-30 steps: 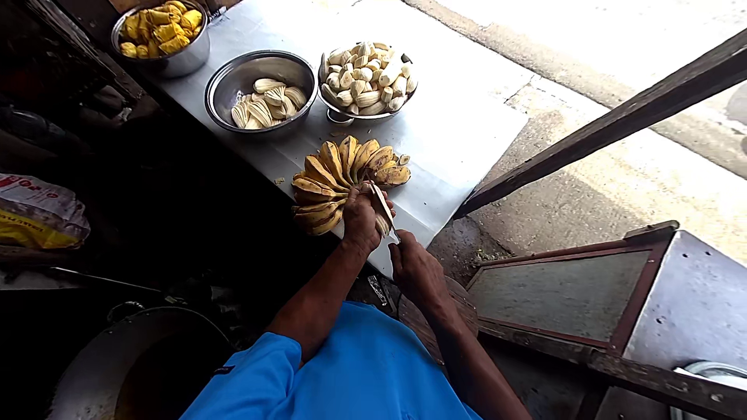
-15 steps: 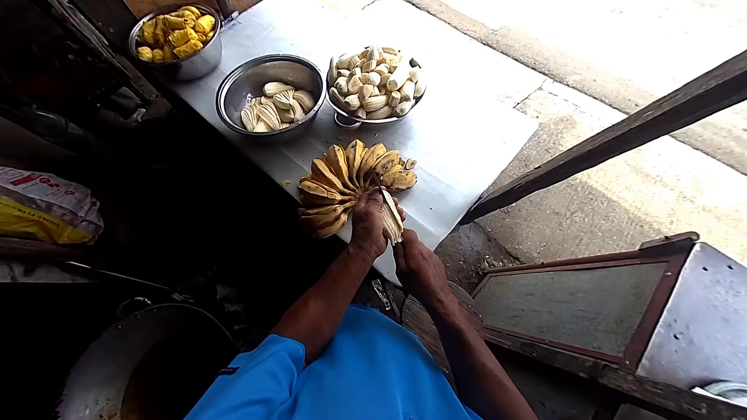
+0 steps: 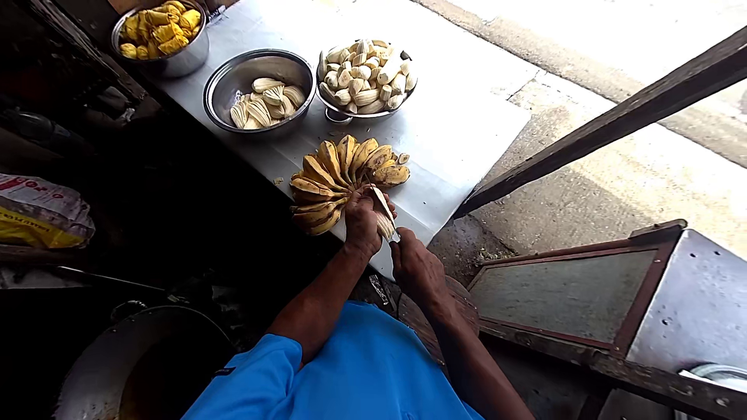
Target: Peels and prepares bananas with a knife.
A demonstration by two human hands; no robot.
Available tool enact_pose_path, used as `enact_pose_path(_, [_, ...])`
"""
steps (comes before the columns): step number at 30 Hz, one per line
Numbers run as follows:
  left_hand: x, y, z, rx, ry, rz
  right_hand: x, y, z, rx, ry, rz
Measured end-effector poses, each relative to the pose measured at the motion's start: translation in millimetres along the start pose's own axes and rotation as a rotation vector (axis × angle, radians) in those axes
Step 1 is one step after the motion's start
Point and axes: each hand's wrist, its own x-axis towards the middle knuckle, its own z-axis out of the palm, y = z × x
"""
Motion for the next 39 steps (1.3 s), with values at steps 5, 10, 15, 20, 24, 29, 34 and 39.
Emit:
enact_pose_path(5, [-2.9,-0.3,-4.5,0.031,-0.028,0.005,2.8,11.6,-3.9,0.364,-0.081,-0.049])
enact_pose_path(10, [-6.9,4.9,-10.1,0.018,-0.153,0.028,-1.4,-0.9,0.8,1.459,-0.082,0.203])
enact_pose_path(15, [-12.9,2.7,-40.9,0.309,-0.233,-0.005,14.8,9.7,-2.4,1.586,0.021,0.303])
enact_pose_path(20, [-15.1,2.0,-76.2,0.326,-0.322,-0.498,25.2,18.3,9.2,1.445,-0.079,0.268])
enact_pose_path(24, [3.6,42.8,-87.0,0.113,-0.214,-0.472,36.3,8.1,22.1,1.244,0.030,0.240])
enact_pose_path(29, [83.7,161.1,-111.4,0.210,0.031,0.282,39.1,17.3,19.3,1.220,0.106,0.302])
enact_pose_path(34, [151.3,194.6,-100.5,0.429,0.368,0.598,33.6,31.9,21.7,1.252,0.168,0.359])
enact_pose_path(39, [169.1,107.3,0.6,0.849,-0.338,0.208,33.0,29.7,20.3,1.262,0.123,0.366])
